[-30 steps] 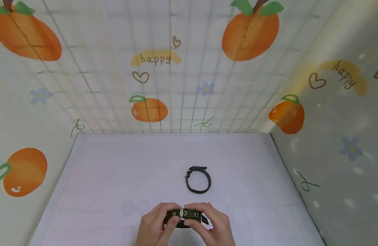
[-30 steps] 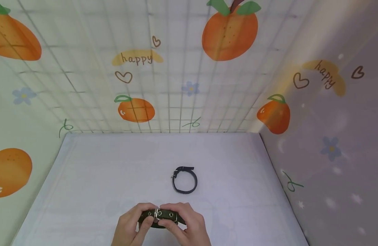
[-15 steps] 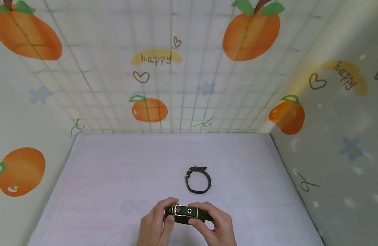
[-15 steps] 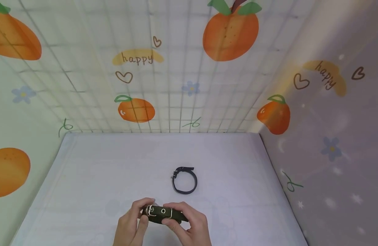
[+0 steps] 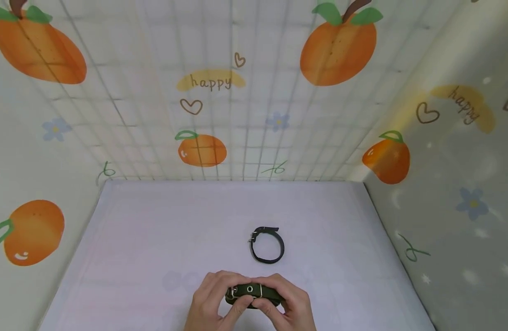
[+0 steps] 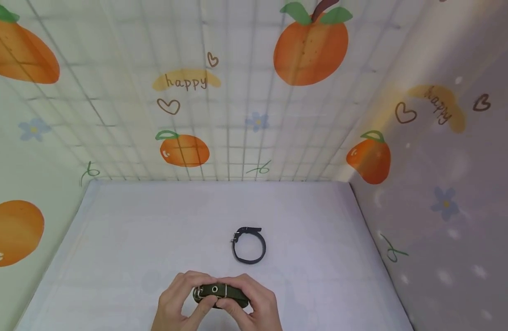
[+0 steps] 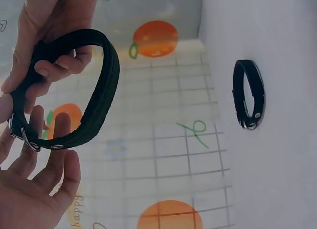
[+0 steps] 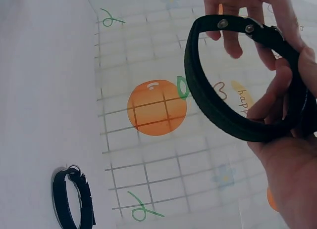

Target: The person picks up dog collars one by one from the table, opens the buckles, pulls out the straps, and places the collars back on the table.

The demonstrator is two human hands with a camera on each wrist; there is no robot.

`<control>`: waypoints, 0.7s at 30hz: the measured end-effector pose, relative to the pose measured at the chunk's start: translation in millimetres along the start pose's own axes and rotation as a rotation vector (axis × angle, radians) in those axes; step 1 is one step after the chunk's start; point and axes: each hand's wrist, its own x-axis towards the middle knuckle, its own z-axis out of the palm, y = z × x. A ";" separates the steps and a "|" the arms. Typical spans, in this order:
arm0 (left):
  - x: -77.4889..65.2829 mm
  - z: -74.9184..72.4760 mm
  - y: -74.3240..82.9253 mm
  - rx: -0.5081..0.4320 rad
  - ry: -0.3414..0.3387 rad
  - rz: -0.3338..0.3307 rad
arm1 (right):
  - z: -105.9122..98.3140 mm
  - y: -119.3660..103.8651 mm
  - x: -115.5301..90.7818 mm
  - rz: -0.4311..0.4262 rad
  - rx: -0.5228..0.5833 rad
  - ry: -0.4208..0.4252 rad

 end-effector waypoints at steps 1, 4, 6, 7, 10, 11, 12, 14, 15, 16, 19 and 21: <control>0.1 0.4 1.0 -0.010 -0.002 0.001 | -0.4 0.0 -0.5 0.000 -0.002 -0.001; 0.5 1.2 3.7 -0.046 -0.014 -0.011 | -1.3 0.5 -1.5 -0.011 -0.008 0.000; 0.7 1.5 5.2 -0.063 -0.018 -0.019 | -1.7 0.9 -1.7 -0.021 -0.011 -0.001; 0.9 1.8 5.5 -0.068 -0.019 -0.018 | -1.9 0.9 -1.9 -0.024 -0.013 0.000; 1.0 2.1 6.5 -0.078 -0.021 -0.016 | -2.3 0.6 -2.4 -0.022 -0.022 0.003; 0.5 2.1 7.0 -0.081 -0.022 -0.019 | -2.3 0.3 -2.6 -0.021 -0.027 0.002; 0.3 2.1 7.2 -0.085 -0.023 -0.021 | -2.3 -0.2 -2.8 -0.013 -0.033 0.003; -0.1 2.5 7.7 -0.095 -0.024 -0.027 | -2.3 -1.2 -3.0 0.002 -0.048 0.005; -0.2 2.9 7.7 -0.099 -0.025 -0.029 | -2.4 -1.5 -3.0 0.004 -0.055 0.007; -0.2 3.4 7.9 -0.104 -0.026 -0.033 | -2.5 -2.0 -3.0 0.010 -0.064 0.008; -0.2 4.7 8.7 -0.117 -0.029 -0.046 | -3.1 -3.2 -2.8 0.025 -0.082 0.012; 0.3 5.1 9.2 -0.125 -0.033 -0.057 | -3.4 -3.0 -2.5 0.022 -0.092 0.016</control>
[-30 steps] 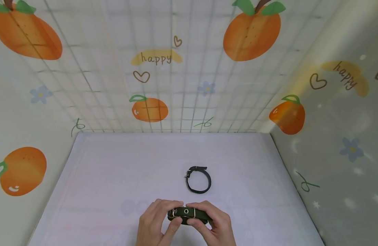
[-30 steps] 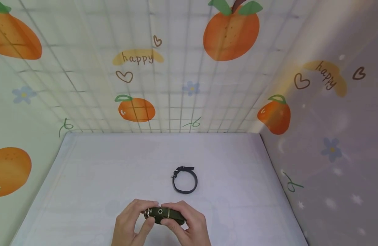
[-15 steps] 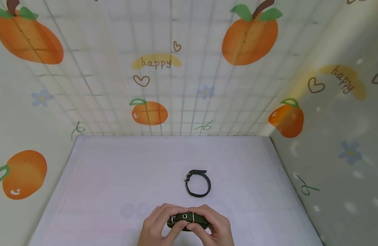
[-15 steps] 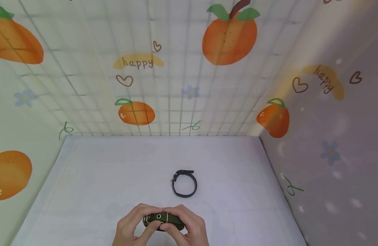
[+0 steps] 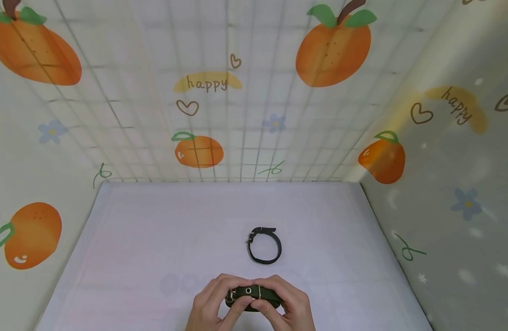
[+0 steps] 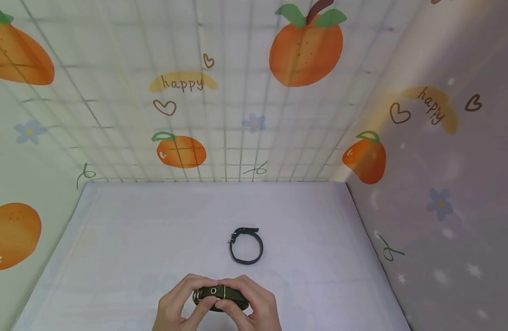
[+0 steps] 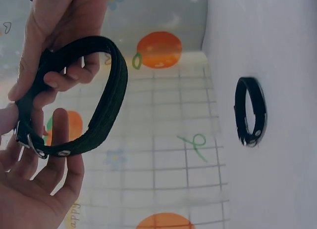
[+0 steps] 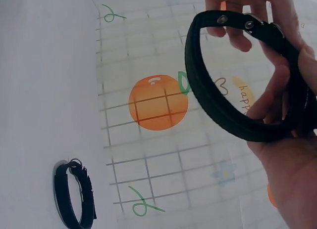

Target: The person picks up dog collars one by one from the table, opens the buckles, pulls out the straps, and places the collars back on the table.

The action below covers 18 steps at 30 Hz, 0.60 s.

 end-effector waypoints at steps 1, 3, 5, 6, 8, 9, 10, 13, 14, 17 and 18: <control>0.0 -0.3 0.1 -0.004 -0.002 -0.008 | 0.5 0.3 -0.2 0.001 -0.002 0.002; 0.0 -1.0 0.3 -0.010 -0.006 -0.023 | 1.4 1.2 -0.2 -0.003 0.000 0.008; 0.8 -1.1 1.8 -0.025 -0.011 -0.054 | 1.2 1.1 0.1 -0.003 0.003 0.013; 0.9 -1.0 2.4 -0.030 -0.012 -0.067 | 1.0 0.7 0.2 0.000 0.004 0.015; 1.0 -1.0 4.0 -0.032 -0.016 -0.098 | 0.5 -0.8 0.8 0.013 0.007 0.015; 1.1 -1.3 5.4 -0.035 -0.022 -0.126 | 0.4 -1.5 0.9 0.021 0.008 0.015; 0.9 -1.3 6.2 -0.043 -0.028 -0.150 | 0.2 -2.4 1.0 0.035 0.008 0.013; -0.4 -1.4 8.1 -0.088 -0.046 -0.218 | 0.3 -3.7 0.7 0.060 0.006 0.008; -0.9 -1.3 8.6 -0.111 -0.051 -0.237 | 0.4 -4.0 0.4 0.072 0.007 0.007; -2.0 -1.3 9.7 -0.203 -0.059 -0.285 | 1.5 -4.0 -0.2 0.084 0.009 0.006; -2.4 -1.3 9.8 -0.218 -0.063 -0.289 | 1.8 -3.8 -0.5 0.086 0.009 0.007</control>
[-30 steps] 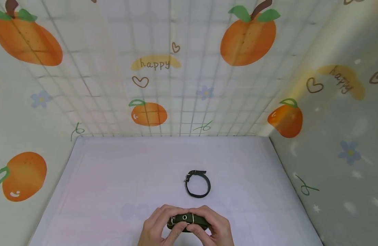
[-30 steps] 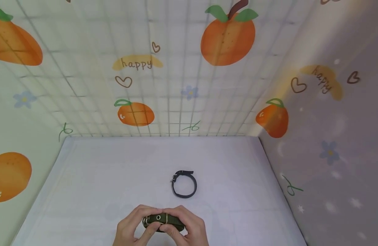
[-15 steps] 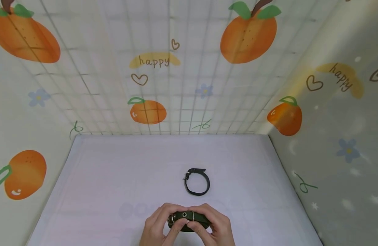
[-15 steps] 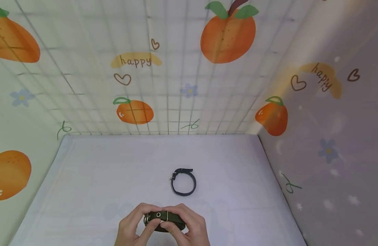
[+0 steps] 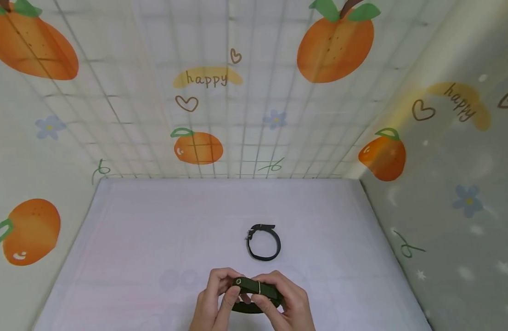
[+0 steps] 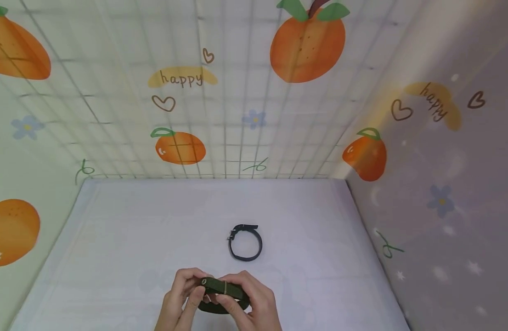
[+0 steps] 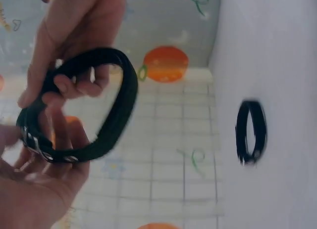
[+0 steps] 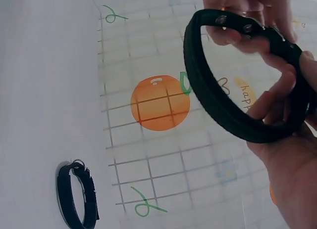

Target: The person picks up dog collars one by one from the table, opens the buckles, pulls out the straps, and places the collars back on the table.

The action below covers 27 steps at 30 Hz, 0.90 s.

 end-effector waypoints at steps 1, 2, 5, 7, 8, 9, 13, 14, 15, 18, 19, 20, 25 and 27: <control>-0.2 -0.1 0.0 0.000 -0.004 0.005 | 0.3 0.2 -0.1 0.000 -0.001 0.002; -0.2 -0.1 0.2 0.016 -0.008 0.013 | 0.6 0.5 -0.1 -0.003 -0.002 0.004; 0.1 -0.2 -0.4 0.081 -0.026 0.066 | 0.5 1.5 -0.4 -0.020 -0.009 0.008; 0.9 0.0 -1.0 0.116 -0.028 0.108 | -0.3 2.2 -0.5 -0.035 -0.005 0.004; 1.5 0.1 -1.4 0.124 -0.024 0.126 | -0.7 2.3 -0.5 -0.040 -0.002 -0.001; 2.1 0.1 -1.9 0.121 -0.019 0.140 | -1.0 2.7 -0.4 -0.049 0.002 -0.007; 5.0 0.2 -2.9 0.107 0.018 0.161 | -1.3 3.3 -0.2 -0.072 0.010 -0.021; 5.9 0.2 -3.0 0.102 0.027 0.163 | -1.0 3.5 -0.2 -0.076 0.012 -0.021; 6.4 0.2 -2.8 0.094 0.034 0.159 | -0.7 3.8 -0.2 -0.079 0.015 -0.019; 6.9 1.0 -1.1 0.058 0.050 0.141 | 0.5 4.2 -0.2 -0.088 0.026 -0.012; 6.7 1.5 -0.3 0.034 0.049 0.130 | 0.8 4.3 -0.2 -0.094 0.029 -0.010; 6.6 2.0 0.5 0.007 0.049 0.117 | 1.1 4.2 -0.2 -0.096 0.032 -0.007; 5.3 4.0 2.7 -0.102 0.032 0.068 | 1.4 0.7 -0.2 -0.067 0.027 0.003; 4.7 4.3 3.3 -0.156 0.020 0.053 | 1.3 -1.7 -0.2 -0.040 0.019 0.003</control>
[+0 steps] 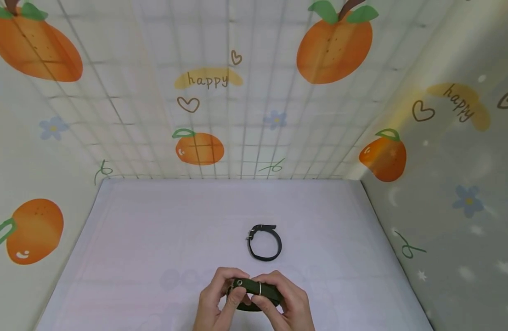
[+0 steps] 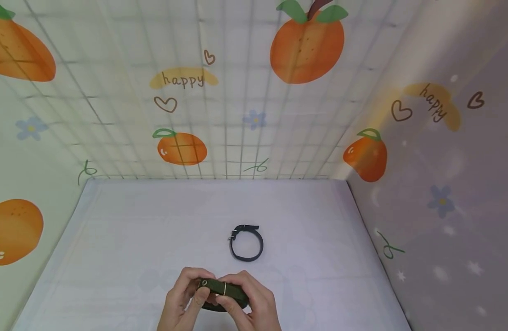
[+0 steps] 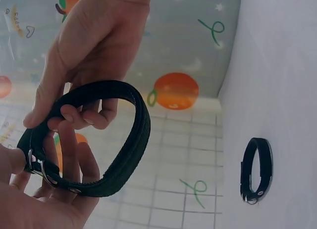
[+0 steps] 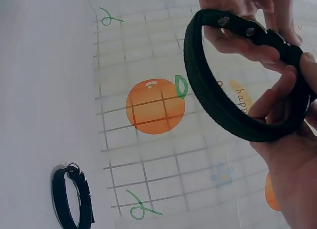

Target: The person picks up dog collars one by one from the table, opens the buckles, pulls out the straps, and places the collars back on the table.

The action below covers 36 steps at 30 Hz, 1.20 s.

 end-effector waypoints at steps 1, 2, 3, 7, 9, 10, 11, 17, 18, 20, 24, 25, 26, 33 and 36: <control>-0.5 0.1 0.4 -0.034 -0.006 -0.007 | 0.1 -1.2 0.0 0.012 -0.004 -0.001; -0.8 0.2 1.1 -0.073 -0.010 -0.023 | 0.3 -2.4 0.0 0.026 -0.009 -0.001; -1.1 0.2 1.9 -0.111 -0.013 -0.047 | 0.4 -3.2 0.2 0.034 -0.015 -0.001; -1.1 -0.7 3.0 -0.194 -0.029 -0.106 | 0.6 -4.1 0.8 0.053 -0.038 0.004; 0.2 -2.5 2.4 -0.173 -0.036 -0.135 | 0.5 -3.1 1.2 0.058 -0.060 0.008; 1.6 -3.9 1.5 -0.148 -0.044 -0.127 | 0.4 -2.4 1.6 0.058 -0.077 0.010; 3.3 -5.7 0.3 -0.120 -0.055 -0.119 | 0.2 -1.5 2.1 0.056 -0.094 0.013; 12.6 -17.9 -9.1 0.047 -0.145 -0.028 | -1.1 3.7 5.6 0.029 -0.177 0.018; 13.5 -18.8 -10.2 0.066 -0.151 -0.017 | -1.3 4.4 6.0 0.021 -0.178 0.018; 15.1 -19.9 -12.2 0.103 -0.151 0.002 | -1.7 5.9 6.5 0.006 -0.181 0.014; 18.8 -20.8 -13.1 0.158 -0.128 0.006 | -3.7 9.0 6.8 -0.007 -0.199 0.012; 19.9 -21.1 -13.2 0.163 -0.127 -0.001 | -4.2 9.7 6.9 -0.005 -0.205 0.011; 20.9 -21.4 -13.2 0.165 -0.128 -0.012 | -4.5 10.6 6.9 -0.003 -0.210 0.014; 29.8 -20.2 -15.9 0.115 -0.126 -0.073 | -4.3 17.6 9.2 0.038 -0.182 0.032; 36.5 -19.0 -18.8 0.088 -0.118 -0.105 | -5.2 22.0 13.7 0.042 -0.179 0.042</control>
